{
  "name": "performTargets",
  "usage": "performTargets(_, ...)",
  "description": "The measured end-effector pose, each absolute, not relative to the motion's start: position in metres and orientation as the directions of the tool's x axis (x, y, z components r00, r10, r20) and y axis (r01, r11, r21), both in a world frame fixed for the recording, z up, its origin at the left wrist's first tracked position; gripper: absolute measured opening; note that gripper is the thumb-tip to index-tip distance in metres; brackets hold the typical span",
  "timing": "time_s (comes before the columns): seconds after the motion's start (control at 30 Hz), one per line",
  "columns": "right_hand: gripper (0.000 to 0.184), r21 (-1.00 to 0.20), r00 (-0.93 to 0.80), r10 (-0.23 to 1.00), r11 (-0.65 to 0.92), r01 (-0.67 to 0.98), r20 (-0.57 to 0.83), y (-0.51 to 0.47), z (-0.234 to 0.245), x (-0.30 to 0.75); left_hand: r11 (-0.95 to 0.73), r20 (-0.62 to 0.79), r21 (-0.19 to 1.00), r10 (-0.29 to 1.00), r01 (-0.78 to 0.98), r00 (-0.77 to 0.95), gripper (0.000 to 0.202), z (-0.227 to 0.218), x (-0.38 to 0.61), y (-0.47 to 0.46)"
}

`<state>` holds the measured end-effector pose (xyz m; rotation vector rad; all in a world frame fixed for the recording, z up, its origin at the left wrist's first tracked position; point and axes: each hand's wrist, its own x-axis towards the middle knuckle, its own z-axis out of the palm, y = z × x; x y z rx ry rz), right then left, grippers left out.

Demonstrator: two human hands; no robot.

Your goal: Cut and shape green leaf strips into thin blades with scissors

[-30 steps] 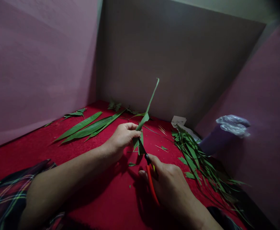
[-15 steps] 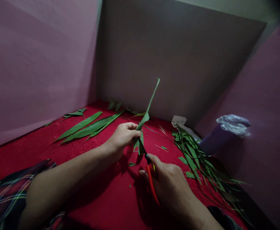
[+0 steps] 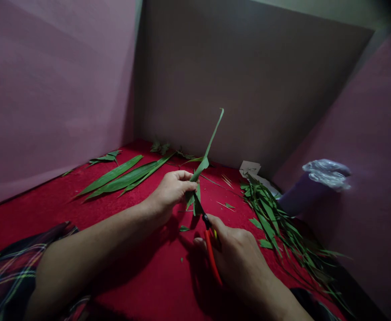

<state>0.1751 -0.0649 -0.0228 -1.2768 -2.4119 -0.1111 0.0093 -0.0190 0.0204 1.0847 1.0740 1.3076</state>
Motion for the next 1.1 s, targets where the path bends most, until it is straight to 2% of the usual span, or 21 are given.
performTargets(0.43,0.027,-0.151,-0.505,0.776,0.59,0.793,0.379,-0.0662,-0.0209,0.1756,-0.025,0.026,0.98,1.0,-0.195,0.003,0.008,0.0196,0.0091,-0.0186)
performTargets(0.8,0.028,-0.137,-0.504,0.79,0.575,0.806,0.348,-0.0668,-0.0182,0.1741,-0.027,0.029,0.981,1.0,-0.191,0.009,0.008,0.02,0.0096,-0.0203)
performTargets(0.97,0.03,-0.095,-0.509,0.794,0.565,0.819,0.333,-0.0676,-0.0195,0.1746,-0.018,0.022,0.982,1.0,-0.188,0.019,0.007,0.02,0.0092,-0.0199)
performTargets(1.1,0.028,-0.114,-0.508,0.802,0.563,0.819,0.314,-0.0688,-0.0172,0.1738,-0.026,0.03,0.983,0.999,-0.183,0.016,0.008,0.021,0.0089,-0.0202)
